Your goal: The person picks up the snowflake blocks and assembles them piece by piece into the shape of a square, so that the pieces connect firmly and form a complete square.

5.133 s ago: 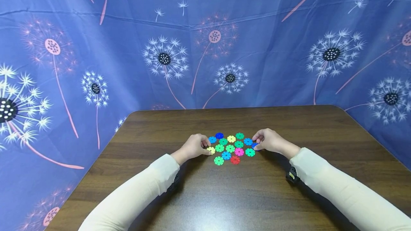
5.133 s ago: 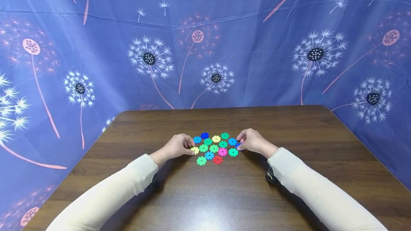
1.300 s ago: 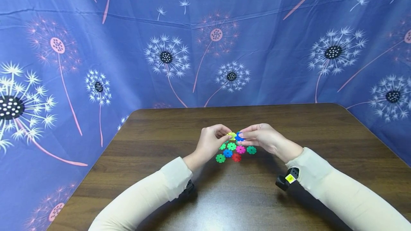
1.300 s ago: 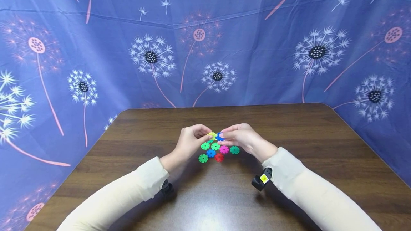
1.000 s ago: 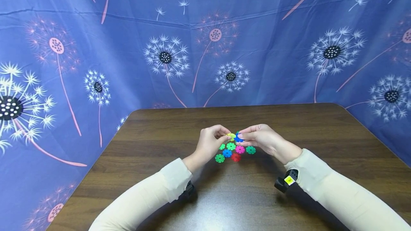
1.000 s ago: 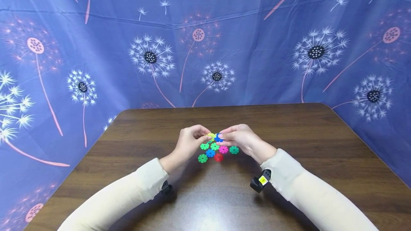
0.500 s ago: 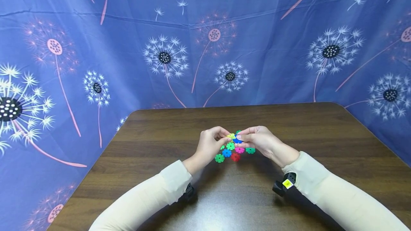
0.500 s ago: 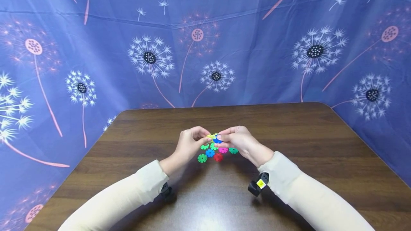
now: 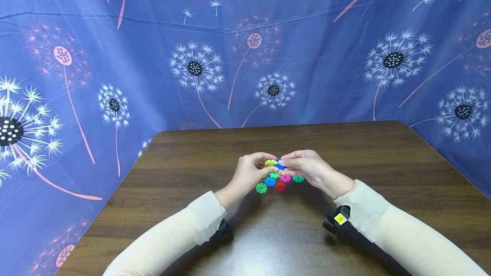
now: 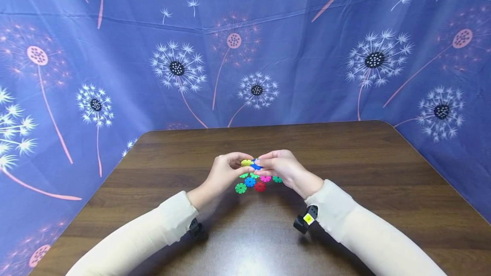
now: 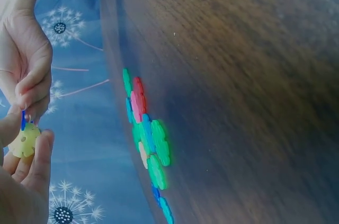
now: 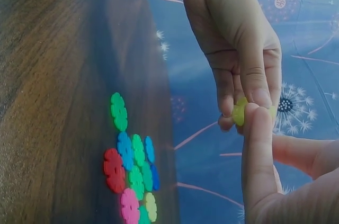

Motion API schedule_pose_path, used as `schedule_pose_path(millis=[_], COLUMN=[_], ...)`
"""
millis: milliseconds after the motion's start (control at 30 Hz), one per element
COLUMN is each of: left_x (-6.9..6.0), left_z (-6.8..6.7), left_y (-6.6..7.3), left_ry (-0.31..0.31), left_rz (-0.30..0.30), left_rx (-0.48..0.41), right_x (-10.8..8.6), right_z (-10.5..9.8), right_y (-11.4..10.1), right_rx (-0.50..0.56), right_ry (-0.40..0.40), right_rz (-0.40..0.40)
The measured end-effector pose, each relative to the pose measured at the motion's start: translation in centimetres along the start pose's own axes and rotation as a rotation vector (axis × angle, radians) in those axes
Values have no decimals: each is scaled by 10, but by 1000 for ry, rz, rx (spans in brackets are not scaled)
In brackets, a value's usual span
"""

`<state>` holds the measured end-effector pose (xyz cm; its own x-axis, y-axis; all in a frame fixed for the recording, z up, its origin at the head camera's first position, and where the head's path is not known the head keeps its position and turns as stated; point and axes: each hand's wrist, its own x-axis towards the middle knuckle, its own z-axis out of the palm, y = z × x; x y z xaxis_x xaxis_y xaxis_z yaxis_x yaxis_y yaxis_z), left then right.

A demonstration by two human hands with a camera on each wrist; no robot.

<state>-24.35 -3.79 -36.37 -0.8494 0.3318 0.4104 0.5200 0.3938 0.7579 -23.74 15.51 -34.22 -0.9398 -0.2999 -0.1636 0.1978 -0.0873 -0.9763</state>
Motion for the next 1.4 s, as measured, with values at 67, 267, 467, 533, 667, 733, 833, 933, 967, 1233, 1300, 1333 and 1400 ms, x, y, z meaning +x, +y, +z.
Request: schedule_pose_path(millis=[67,267,467,533,667,733,833,933,967,1233,1300,1333,1400], left_x=[-1,-1,-3,-3,-3,-3,-3,-2,-2,-1,-1,-1,-2], left_z=[-1,-2,-4,-4,-6,-6,-7,-8,-8,-10,-10,-11,-12], left_y=[0,-1,0,-1,-2,-2,-1,-2,-3,-4,-5,-5,-4], left_ry=[-10,-39,-63,-72,-81,-81,-75,-65,-61,-44,-41,-39,-36], left_rz=[-16,-61,-104,-114,-117,-114,-108,-95,-91,-67,-76,-82,-98], left_rx=[-6,-33,-68,-81,-88,-80,-68,-68,-65,-56,-52,-48,-45], right_x=[0,0,1,1,1,2,3,3,3,4,5,5,5], right_z=[1,5,7,7,7,7,6,4,4,0,-2,-4,-6], right_y=[0,0,0,0,0,0,0,-1,-1,-3,-2,-2,-2], right_rx=[-1,15,4,-2,-2,5,7,-12,-20,-38,-45,-51,-69], right_ry=[0,5,-11,-20,-33,-32,-38,-33,-32,-24,-17,-10,0], right_rz=[0,11,32,41,56,64,65,56,51,15,13,11,12])
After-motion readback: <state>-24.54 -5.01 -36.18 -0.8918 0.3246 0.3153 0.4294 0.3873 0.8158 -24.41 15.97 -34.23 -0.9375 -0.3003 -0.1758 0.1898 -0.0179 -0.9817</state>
